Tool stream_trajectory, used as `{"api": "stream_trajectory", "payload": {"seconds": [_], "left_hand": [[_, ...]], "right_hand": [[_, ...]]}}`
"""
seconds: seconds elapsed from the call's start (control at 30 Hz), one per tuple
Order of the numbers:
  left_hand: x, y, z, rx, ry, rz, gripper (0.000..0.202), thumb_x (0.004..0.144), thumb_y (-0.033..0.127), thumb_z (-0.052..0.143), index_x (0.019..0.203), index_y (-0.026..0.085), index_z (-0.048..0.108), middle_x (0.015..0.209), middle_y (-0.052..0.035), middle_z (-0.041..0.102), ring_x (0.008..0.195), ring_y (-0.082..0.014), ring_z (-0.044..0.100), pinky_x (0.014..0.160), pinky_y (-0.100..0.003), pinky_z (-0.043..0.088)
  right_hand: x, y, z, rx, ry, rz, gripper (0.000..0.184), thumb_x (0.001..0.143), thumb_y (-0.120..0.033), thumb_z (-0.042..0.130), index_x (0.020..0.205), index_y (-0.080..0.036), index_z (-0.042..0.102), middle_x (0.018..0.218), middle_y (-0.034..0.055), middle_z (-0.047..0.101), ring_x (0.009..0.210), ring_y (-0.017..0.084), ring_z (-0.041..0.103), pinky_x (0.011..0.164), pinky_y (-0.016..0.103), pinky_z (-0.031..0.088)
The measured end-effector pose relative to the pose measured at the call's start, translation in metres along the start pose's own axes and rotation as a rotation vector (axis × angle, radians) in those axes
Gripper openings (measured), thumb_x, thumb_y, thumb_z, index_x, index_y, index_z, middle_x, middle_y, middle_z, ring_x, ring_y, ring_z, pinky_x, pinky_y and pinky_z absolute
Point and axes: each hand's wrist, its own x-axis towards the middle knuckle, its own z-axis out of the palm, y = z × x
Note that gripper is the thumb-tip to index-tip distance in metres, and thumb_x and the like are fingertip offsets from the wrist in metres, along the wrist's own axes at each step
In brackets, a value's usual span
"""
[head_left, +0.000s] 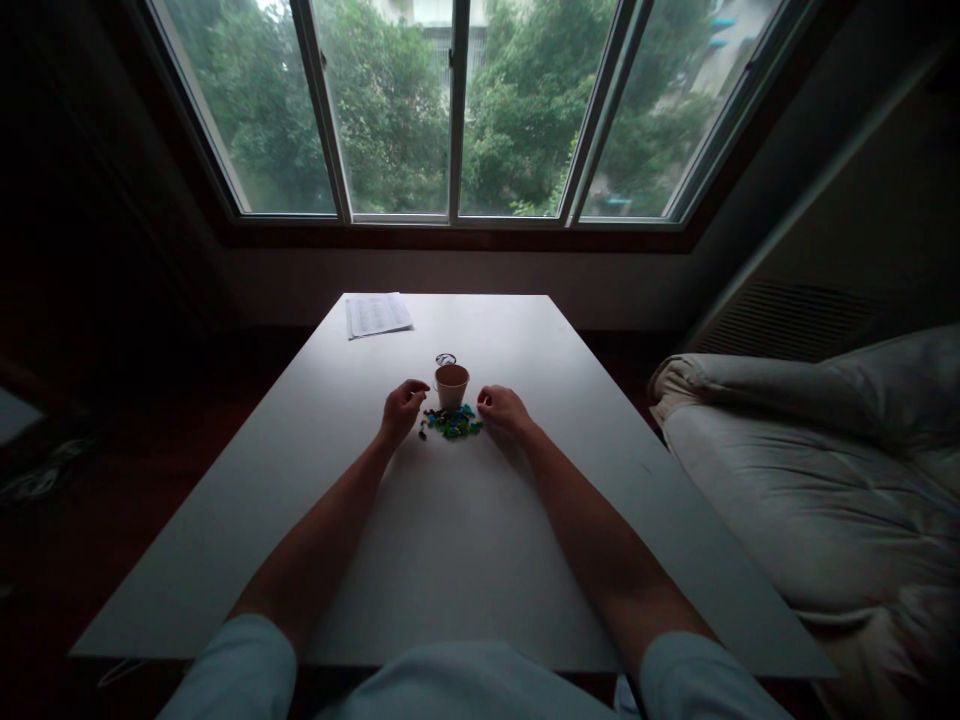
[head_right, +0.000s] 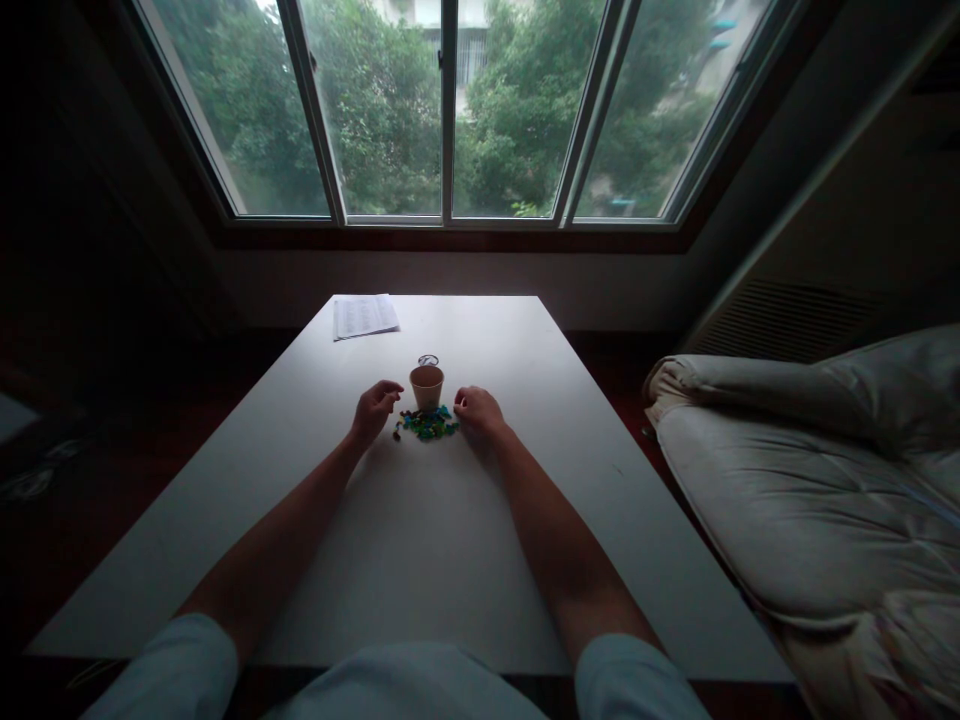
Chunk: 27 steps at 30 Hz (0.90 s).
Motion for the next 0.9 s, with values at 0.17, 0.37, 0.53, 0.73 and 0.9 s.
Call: {"api": "stream_trajectory", "payload": {"seconds": [0.17, 0.37, 0.53, 0.73, 0.9], "left_hand": [[-0.002, -0.009, -0.005, 0.324, -0.177, 0.095, 0.016, 0.084, 0.023, 0.057, 0.090, 0.020, 0.072, 0.081, -0.0018, 0.069, 0.065, -0.0120, 0.056, 0.063, -0.024, 0.041], [-0.006, -0.010, -0.008, 0.507, -0.342, 0.204, 0.013, 0.079, 0.019, 0.062, 0.088, 0.021, 0.072, 0.083, -0.0016, 0.065, 0.070, -0.0130, 0.055, 0.063, -0.024, 0.040], [-0.009, -0.006, -0.010, 0.532, -0.417, 0.239, 0.019, 0.077, 0.019, 0.064, 0.093, 0.022, 0.073, 0.087, -0.0015, 0.064, 0.073, -0.0136, 0.055, 0.065, -0.024, 0.040], [-0.010, -0.006, -0.008, 0.540, -0.432, 0.267, 0.019, 0.078, 0.019, 0.061, 0.092, 0.021, 0.072, 0.086, -0.0019, 0.064, 0.073, -0.0136, 0.055, 0.065, -0.024, 0.039], [-0.010, -0.009, -0.008, 0.531, -0.431, 0.263, 0.019, 0.079, 0.021, 0.061, 0.094, 0.021, 0.072, 0.085, -0.0018, 0.064, 0.071, -0.0130, 0.055, 0.064, -0.024, 0.039]], "right_hand": [[-0.001, -0.004, 0.000, -0.030, 0.009, 0.067, 0.015, 0.080, -0.025, 0.065, 0.092, -0.021, 0.074, 0.094, 0.0051, 0.072, 0.082, 0.016, 0.062, 0.070, 0.023, 0.041], [-0.001, -0.004, 0.001, -0.029, 0.026, 0.084, 0.014, 0.082, -0.026, 0.065, 0.092, -0.022, 0.074, 0.095, 0.0052, 0.071, 0.083, 0.016, 0.062, 0.071, 0.024, 0.041], [-0.001, -0.005, 0.002, -0.026, 0.028, 0.081, 0.015, 0.083, -0.026, 0.064, 0.093, -0.022, 0.074, 0.096, 0.0047, 0.071, 0.085, 0.016, 0.062, 0.072, 0.024, 0.041], [0.000, -0.003, 0.006, -0.039, 0.076, 0.054, 0.012, 0.082, -0.024, 0.063, 0.088, -0.022, 0.073, 0.094, 0.0055, 0.071, 0.086, 0.017, 0.061, 0.074, 0.025, 0.041], [0.000, -0.003, 0.006, 0.035, 0.165, 0.096, 0.011, 0.081, -0.026, 0.062, 0.086, -0.022, 0.070, 0.087, 0.0040, 0.072, 0.078, 0.016, 0.061, 0.070, 0.026, 0.040]]}}
